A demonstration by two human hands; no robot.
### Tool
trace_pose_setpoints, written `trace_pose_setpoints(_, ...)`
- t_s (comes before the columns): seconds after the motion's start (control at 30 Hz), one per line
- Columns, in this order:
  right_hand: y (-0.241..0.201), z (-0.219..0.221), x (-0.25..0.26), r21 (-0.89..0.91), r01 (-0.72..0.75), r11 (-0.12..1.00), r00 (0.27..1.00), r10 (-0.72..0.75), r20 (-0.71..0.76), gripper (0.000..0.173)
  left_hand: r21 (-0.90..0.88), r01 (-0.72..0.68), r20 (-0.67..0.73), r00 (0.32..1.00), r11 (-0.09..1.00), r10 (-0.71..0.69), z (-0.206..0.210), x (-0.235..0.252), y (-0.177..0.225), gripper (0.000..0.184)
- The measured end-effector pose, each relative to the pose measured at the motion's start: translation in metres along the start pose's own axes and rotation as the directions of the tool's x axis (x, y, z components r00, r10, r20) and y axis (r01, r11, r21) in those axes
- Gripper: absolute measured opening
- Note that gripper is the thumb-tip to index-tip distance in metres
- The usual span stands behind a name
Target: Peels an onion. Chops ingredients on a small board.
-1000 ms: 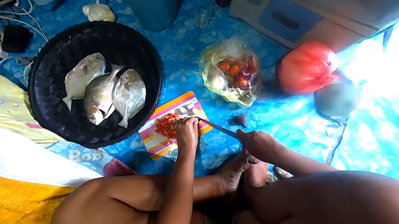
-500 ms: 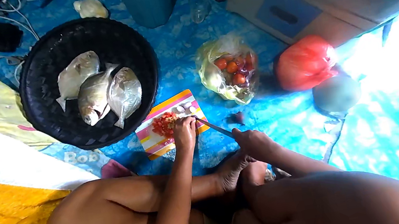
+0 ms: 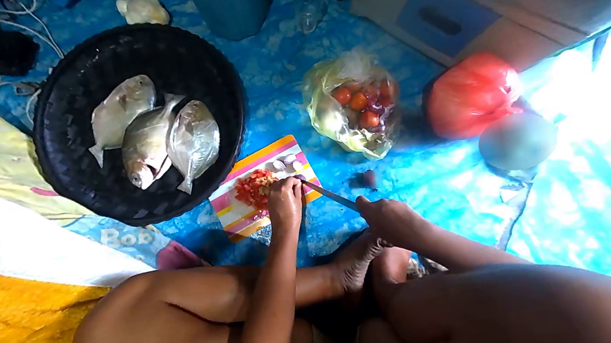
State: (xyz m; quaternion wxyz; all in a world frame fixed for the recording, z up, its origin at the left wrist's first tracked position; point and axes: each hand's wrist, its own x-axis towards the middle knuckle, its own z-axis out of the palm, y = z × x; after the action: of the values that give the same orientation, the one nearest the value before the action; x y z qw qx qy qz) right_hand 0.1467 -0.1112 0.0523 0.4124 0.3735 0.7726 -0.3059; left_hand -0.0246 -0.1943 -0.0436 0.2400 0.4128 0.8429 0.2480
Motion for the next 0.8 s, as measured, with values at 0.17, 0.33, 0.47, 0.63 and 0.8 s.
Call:
trace_pose_setpoints(0.17, 0.001, -0.005, -0.013, -0.007, 0.009, 1.000, 1.000, -0.009, 0.016, 0.035, -0.012, 0.049, 0.009, 0.999, 0.999, -0.049, 0.000, 0.000, 0.001, 0.016)
trace_pose_setpoints(0.33, -0.003, -0.001, -0.001, -0.014, 0.008, 1.000, 0.999, -0.007, 0.036, 0.034, -0.029, 0.033, 0.001, 0.999, 0.999, -0.033, 0.000, 0.001, -0.002, 0.015)
trace_pose_setpoints(0.47, -0.006, 0.000, 0.006, -0.015, 0.010, 1.000, 0.999, -0.009, 0.036, 0.035, -0.034, 0.001, -0.011, 1.000, 0.999, -0.002, 0.000, 0.001, -0.005, 0.015)
trace_pose_setpoints(0.63, 0.002, -0.007, -0.006, 0.011, 0.047, 0.999, 0.999, -0.047, 0.003, 0.036, -0.003, 0.047, 0.055, 0.997, 0.999, -0.047, -0.006, 0.002, -0.003, 0.018)
trace_pose_setpoints(0.8, 0.002, -0.006, -0.009, -0.006, 0.025, 1.000, 0.999, -0.025, 0.026, 0.035, -0.017, 0.039, 0.028, 0.999, 0.999, -0.039, -0.002, 0.001, -0.003, 0.018)
